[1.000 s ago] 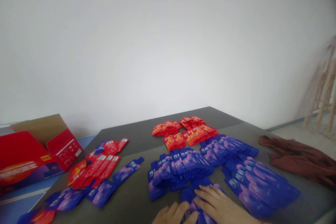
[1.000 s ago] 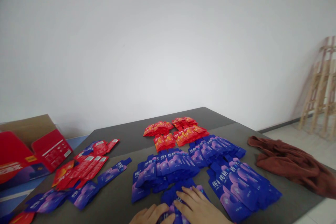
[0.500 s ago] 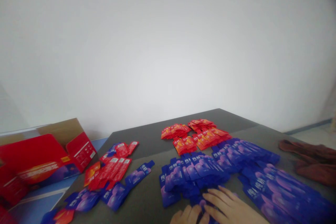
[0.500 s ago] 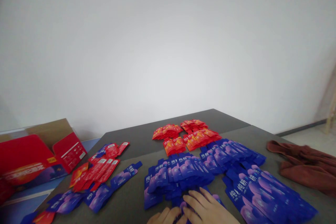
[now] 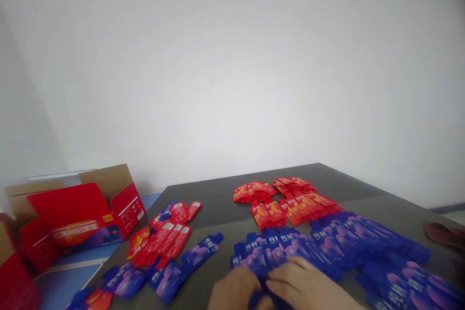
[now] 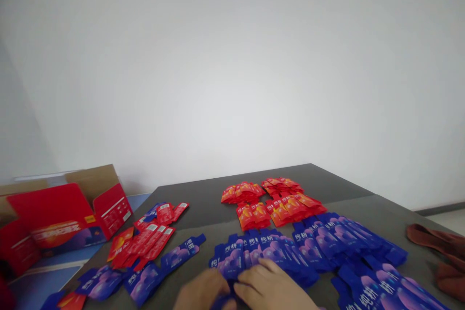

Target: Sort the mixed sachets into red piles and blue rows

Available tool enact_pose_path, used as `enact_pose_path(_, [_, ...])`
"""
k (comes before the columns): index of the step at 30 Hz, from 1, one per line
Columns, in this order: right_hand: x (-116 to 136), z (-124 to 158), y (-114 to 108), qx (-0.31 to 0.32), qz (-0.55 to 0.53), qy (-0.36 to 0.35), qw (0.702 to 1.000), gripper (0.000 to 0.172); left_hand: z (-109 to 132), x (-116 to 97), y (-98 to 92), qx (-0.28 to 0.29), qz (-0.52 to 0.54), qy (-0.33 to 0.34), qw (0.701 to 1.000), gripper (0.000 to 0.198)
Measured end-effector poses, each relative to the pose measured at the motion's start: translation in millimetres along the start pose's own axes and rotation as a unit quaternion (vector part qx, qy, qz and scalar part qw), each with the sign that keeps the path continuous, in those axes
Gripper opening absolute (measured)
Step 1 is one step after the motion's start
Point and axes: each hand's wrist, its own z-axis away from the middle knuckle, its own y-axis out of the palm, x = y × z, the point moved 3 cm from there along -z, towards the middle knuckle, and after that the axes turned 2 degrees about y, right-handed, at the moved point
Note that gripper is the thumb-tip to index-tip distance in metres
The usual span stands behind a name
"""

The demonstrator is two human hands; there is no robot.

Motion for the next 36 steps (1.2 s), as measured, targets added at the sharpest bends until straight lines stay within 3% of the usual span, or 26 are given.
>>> enact_pose_path(1, [-1, -22, 0, 0.017, -0.027, 0.024, 0.999, 0.039, -8, 24, -9.6, -0.007, -0.014, -0.045, 0.999, 0.029])
enact_pose_path(3, [-3, -70, 11, 0.052, -0.058, 0.065, 0.995, 0.035, -20, 81, -26.9, 0.001, -0.099, -0.22, 0.971, 0.027])
enact_pose_path(7, [-3, -160, 61, 0.116, -0.029, 0.056, 0.991, 0.031, -29, 166, -35.7, 0.015, -0.166, -0.339, 0.926, 0.039])
enact_pose_path(10, [-1, -209, 100, 0.126, -0.021, 0.061, 0.99, 0.03, -32, 202, -20.5, 0.035, -0.191, -0.384, 0.903, 0.047])
enact_pose_path(13, [-1, -241, 128, 0.131, -0.015, 0.083, 0.988, 0.028, -39, 222, -4.4, 0.046, -0.212, -0.409, 0.886, 0.053])
enact_pose_path(19, [-19, -282, 172, 0.113, -0.014, 0.132, 0.985, 0.034, -47, 246, 7.0, 0.059, -0.235, -0.442, 0.864, 0.048])
enact_pose_path(24, [-35, -312, 200, 0.099, -0.028, 0.134, 0.986, 0.043, -44, 231, 7.5, 0.068, -0.253, -0.392, 0.882, 0.042])
enact_pose_path(30, [-46, -341, 215, 0.112, -0.021, 0.105, 0.988, 0.036, -46, 212, 3.1, 0.075, -0.257, -0.371, 0.889, 0.044])
enact_pose_path(36, [-48, -341, 215, 0.139, -0.007, 0.046, 0.989, 0.028, -53, 203, -13.4, 0.107, -0.225, -0.381, 0.89, 0.042])
